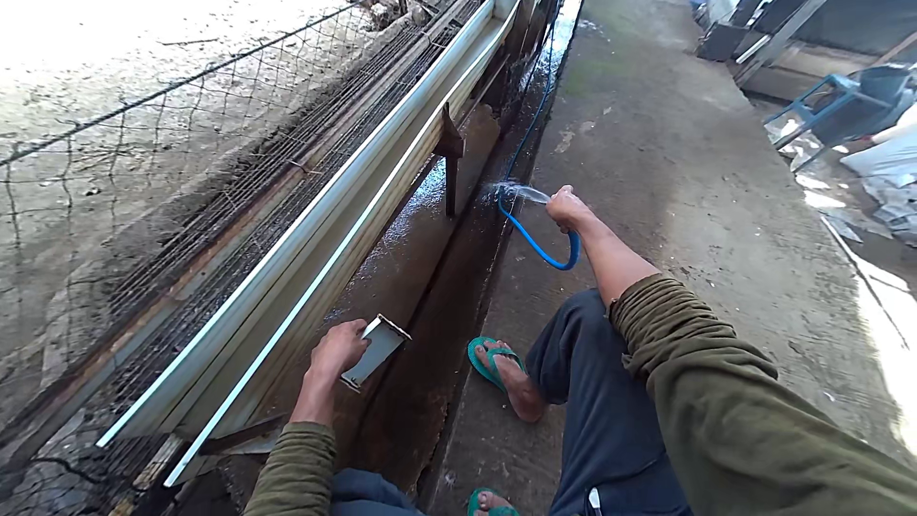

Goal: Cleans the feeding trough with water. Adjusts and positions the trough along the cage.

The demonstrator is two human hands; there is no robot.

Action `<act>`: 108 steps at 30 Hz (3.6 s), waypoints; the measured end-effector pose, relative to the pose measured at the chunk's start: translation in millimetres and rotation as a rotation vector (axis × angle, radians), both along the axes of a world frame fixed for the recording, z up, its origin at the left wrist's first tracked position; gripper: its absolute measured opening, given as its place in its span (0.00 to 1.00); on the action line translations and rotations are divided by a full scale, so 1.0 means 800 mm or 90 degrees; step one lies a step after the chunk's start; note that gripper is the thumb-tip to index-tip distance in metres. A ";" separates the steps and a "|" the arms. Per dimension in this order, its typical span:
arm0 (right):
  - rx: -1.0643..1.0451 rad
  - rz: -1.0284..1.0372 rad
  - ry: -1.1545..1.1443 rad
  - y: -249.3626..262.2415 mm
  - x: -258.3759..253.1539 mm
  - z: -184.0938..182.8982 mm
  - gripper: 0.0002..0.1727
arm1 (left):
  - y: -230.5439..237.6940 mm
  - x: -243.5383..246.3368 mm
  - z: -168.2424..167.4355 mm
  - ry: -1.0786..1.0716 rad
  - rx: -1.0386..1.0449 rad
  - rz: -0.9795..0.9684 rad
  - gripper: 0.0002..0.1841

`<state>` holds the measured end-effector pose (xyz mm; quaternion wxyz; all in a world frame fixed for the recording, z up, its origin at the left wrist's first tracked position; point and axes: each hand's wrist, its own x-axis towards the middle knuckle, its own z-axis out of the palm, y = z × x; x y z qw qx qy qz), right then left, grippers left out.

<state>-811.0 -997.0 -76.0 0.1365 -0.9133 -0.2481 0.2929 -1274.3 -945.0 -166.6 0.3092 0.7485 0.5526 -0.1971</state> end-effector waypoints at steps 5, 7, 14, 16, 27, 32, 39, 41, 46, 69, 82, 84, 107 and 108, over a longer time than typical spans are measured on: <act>-0.006 0.002 0.011 0.002 0.000 -0.001 0.31 | 0.000 0.001 -0.001 0.001 0.002 0.000 0.14; -0.005 0.009 0.012 0.002 0.001 -0.001 0.30 | 0.001 0.000 -0.001 0.001 0.002 0.002 0.14; 0.011 0.024 0.041 0.004 0.001 -0.003 0.26 | 0.001 -0.001 0.000 0.001 0.001 -0.001 0.14; 0.015 0.023 0.036 0.006 0.000 -0.003 0.26 | 0.001 0.000 0.001 0.002 -0.001 0.000 0.14; -0.029 0.080 0.109 0.012 -0.003 -0.013 0.19 | 0.001 -0.003 0.000 -0.005 0.004 0.005 0.14; -0.047 0.113 0.138 0.014 -0.005 -0.013 0.13 | 0.002 -0.003 0.000 -0.004 0.005 0.008 0.14; -0.046 0.091 0.095 0.016 -0.008 -0.013 0.20 | 0.002 -0.004 -0.002 -0.003 0.001 0.007 0.14; -0.037 0.079 0.080 0.017 -0.003 -0.020 0.22 | 0.002 -0.005 -0.003 -0.001 0.000 0.009 0.14; -0.038 0.056 0.040 0.014 -0.005 -0.016 0.28 | 0.002 -0.004 -0.003 0.002 -0.003 0.008 0.14; 0.017 -0.056 -0.025 0.010 -0.010 -0.002 0.36 | 0.002 -0.006 -0.001 0.021 -0.003 0.029 0.15; 0.043 -0.086 -0.044 0.005 -0.008 0.005 0.37 | 0.002 -0.003 0.003 0.019 -0.002 0.023 0.15; 0.045 -0.091 -0.055 0.005 -0.008 0.005 0.37 | 0.002 -0.004 0.003 0.009 0.001 0.027 0.15; 0.095 -0.151 -0.068 0.004 -0.008 0.008 0.35 | 0.002 -0.004 0.003 0.005 0.002 0.017 0.14; 0.095 -0.153 -0.068 0.004 -0.008 0.009 0.35 | 0.001 -0.003 0.004 0.005 0.002 0.018 0.14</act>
